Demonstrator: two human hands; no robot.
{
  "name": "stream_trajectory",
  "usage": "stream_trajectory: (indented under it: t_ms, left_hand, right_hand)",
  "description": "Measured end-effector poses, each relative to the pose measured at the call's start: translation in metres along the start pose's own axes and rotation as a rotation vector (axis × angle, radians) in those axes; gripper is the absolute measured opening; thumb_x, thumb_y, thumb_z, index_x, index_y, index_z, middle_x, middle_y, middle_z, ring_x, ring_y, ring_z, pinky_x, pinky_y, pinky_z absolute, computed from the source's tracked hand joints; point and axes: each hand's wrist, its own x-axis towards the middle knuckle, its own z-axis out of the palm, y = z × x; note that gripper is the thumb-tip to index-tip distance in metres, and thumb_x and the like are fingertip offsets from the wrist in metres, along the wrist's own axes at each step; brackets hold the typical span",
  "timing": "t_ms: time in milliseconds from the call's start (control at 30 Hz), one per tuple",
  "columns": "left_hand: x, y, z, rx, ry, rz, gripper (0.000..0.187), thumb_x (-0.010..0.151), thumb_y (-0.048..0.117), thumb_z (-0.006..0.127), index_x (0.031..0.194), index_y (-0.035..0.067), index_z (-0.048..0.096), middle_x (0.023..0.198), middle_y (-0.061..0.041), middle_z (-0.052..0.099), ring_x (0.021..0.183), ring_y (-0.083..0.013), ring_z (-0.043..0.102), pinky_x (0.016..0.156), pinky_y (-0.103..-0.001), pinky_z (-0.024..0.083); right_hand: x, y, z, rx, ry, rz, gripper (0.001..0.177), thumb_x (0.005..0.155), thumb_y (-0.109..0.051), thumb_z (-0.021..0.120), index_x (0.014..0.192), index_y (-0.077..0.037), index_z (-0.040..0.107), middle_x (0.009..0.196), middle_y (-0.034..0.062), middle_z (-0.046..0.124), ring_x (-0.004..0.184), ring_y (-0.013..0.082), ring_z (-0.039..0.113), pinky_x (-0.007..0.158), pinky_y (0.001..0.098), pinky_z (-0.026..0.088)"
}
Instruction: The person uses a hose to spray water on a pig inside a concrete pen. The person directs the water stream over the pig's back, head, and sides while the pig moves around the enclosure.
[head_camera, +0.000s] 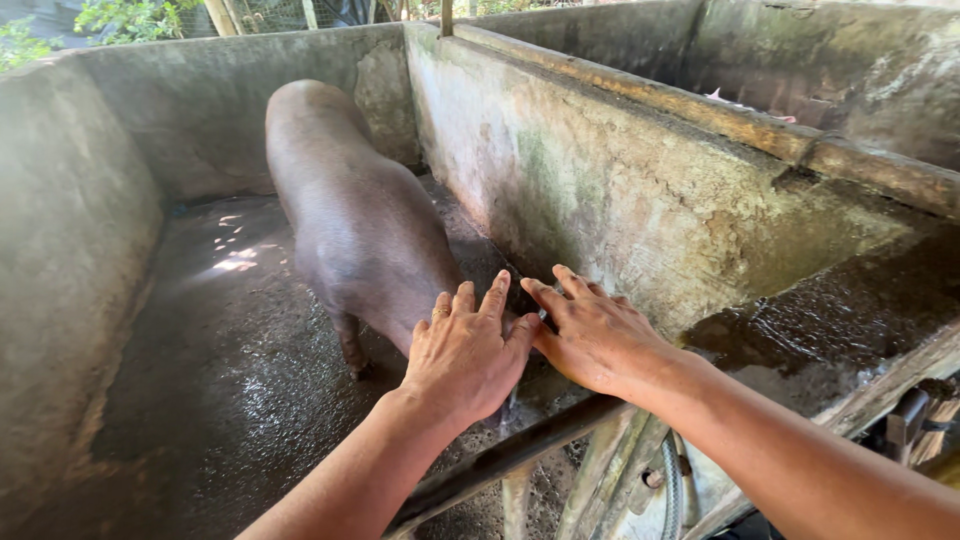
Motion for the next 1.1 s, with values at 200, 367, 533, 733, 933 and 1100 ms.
stream_trajectory:
  t_ms: [200,367,533,733,933,1100]
  left_hand:
    - [0.005,0.002,0.000,0.019,0.007,0.015,0.075,0.099,0.062,0.037,0.161,0.022,0.020,0.162,-0.022,0.025,0.150,-0.0441,0.022,0.120,-0.059,0.024]
    - [0.007,0.005,-0.003,0.022,-0.008,-0.009,0.079,0.097,0.063,0.040,0.162,0.022,0.019,0.163,-0.021,0.026,0.150,-0.0412,0.026,0.119,-0.055,0.031]
    - [0.016,0.011,0.003,-0.136,-0.146,-0.096,0.081,0.097,0.060,0.042,0.164,0.022,0.019,0.158,-0.016,0.040,0.148,-0.0357,0.039,0.122,-0.047,0.034]
    - [0.031,0.012,0.021,-0.264,-0.136,-0.031,0.082,0.096,0.061,0.045,0.161,0.013,0.026,0.158,-0.022,0.039,0.148,-0.0373,0.037,0.123,-0.045,0.030]
    - [0.037,0.012,0.032,-0.251,-0.208,-0.026,0.084,0.096,0.063,0.042,0.160,0.012,0.026,0.156,-0.022,0.043,0.146,-0.0381,0.040,0.123,-0.045,0.032]
    - [0.043,0.015,0.038,-0.306,-0.263,0.005,0.086,0.096,0.064,0.041,0.159,0.008,0.027,0.158,-0.021,0.041,0.148,-0.0368,0.038,0.124,-0.044,0.029]
  right_hand:
    - [0.001,0.002,-0.006,-0.004,-0.064,0.047,0.067,0.101,-0.055,0.039,0.160,-0.030,0.024,0.168,0.0145,0.013,0.152,0.0358,0.024,0.120,0.0573,0.025]
    - [-0.001,0.004,-0.015,-0.001,-0.113,0.103,0.071,0.098,-0.062,0.036,0.161,-0.033,0.022,0.170,0.0095,0.010,0.154,0.0329,0.020,0.122,0.0569,0.024]
    - [0.004,0.011,-0.016,0.012,-0.183,0.153,0.070,0.099,-0.064,0.033,0.161,-0.034,0.021,0.171,0.0074,0.009,0.156,0.0300,0.018,0.123,0.0566,0.023]
    - [0.022,0.038,0.004,-0.035,-0.235,0.128,0.069,0.100,-0.062,0.032,0.162,-0.033,0.022,0.170,0.0107,0.013,0.156,0.0312,0.020,0.125,0.0510,0.024]
    - [0.053,0.079,0.035,-0.083,-0.279,-0.022,0.070,0.102,-0.060,0.036,0.160,-0.021,0.030,0.163,0.0198,0.028,0.152,0.0370,0.028,0.124,0.0452,0.028]
    - [0.072,0.100,0.053,-0.073,-0.345,-0.022,0.068,0.102,-0.057,0.041,0.157,-0.018,0.038,0.153,0.0199,0.048,0.145,0.0362,0.044,0.120,0.0441,0.038]
